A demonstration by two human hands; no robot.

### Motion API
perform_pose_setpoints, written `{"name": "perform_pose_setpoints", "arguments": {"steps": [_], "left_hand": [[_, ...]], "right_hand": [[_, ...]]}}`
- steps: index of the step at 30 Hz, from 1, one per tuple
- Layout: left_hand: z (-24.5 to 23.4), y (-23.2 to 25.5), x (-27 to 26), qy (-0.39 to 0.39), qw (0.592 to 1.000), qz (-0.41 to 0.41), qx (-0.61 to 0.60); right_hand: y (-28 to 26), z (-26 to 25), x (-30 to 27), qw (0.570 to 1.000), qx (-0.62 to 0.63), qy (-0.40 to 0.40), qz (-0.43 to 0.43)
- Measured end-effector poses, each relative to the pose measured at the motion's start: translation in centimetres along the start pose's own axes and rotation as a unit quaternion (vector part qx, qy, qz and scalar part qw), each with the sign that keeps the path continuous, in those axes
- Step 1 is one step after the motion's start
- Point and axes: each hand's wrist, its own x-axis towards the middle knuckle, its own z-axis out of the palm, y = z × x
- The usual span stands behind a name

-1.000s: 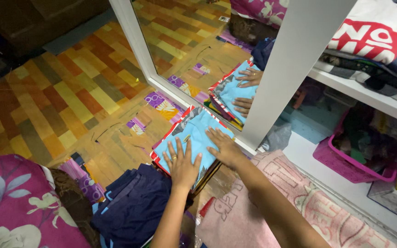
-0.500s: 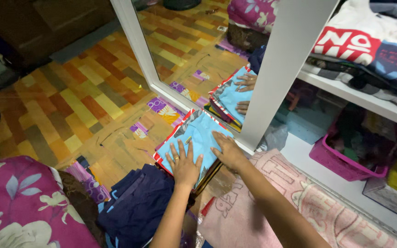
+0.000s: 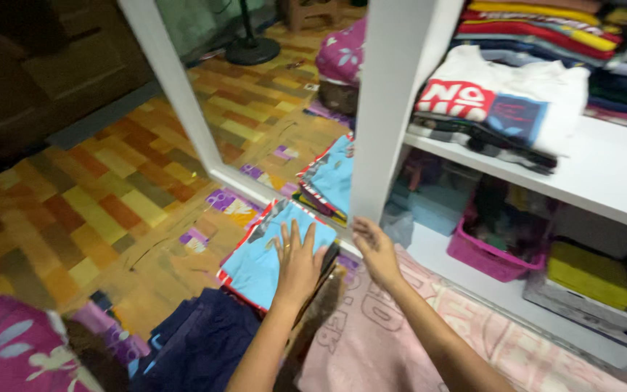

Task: The person opens a wardrobe and removes folded clothes one by one, placing them on the floor. The person handles shirts and pants of various colors and patterns.

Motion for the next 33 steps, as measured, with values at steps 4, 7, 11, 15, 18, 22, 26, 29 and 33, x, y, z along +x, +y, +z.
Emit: {"name": "perform_pose_setpoints", "arguments": {"steps": [4, 7, 11, 15, 18, 22, 26, 29, 33], "left_hand": [[-1.6, 6.0, 3.3, 0.048, 0.986, 0.130, -0.093], [-2.8, 10.5, 5.7, 0.027, 0.972, 0.169, -0.163], [-3.6, 15.7, 9.9, 0.049, 0.951, 0.255, -0.169], [-2.8, 19.5, 14.4, 0.067, 0.937, 0.307, -0.154], [-1.3, 21.4, 18.2, 0.080, 0.926, 0.344, -0.130], [1.2, 23.0, 22.6, 0.100, 0.926, 0.364, -0.029], [3.0, 23.4, 25.0, 0.112, 0.917, 0.383, 0.028], [3.3, 23.2, 25.8, 0.128, 0.909, 0.394, 0.051], [2.9, 23.0, 27.0, 0.092, 0.913, 0.397, 0.024]], "right_hand": [[-3.8, -5.7, 0.5, 0.996, 0.060, 0.060, -0.008], [-7.8, -9.7, 0.4, 0.989, 0.113, 0.097, 0.012], [-12.7, -13.4, 0.2, 0.976, 0.175, 0.130, 0.002], [-16.1, -16.0, 0.5, 0.961, 0.247, 0.128, -0.016], [-17.4, -17.4, 1.0, 0.953, 0.279, 0.116, -0.029], [-18.0, -18.2, 1.9, 0.940, 0.323, 0.101, -0.036], [-18.4, -18.7, 2.7, 0.927, 0.363, 0.088, -0.010], [-18.7, -18.9, 3.0, 0.918, 0.390, 0.068, 0.006], [-18.7, -18.9, 3.8, 0.896, 0.440, 0.062, -0.003]]}}
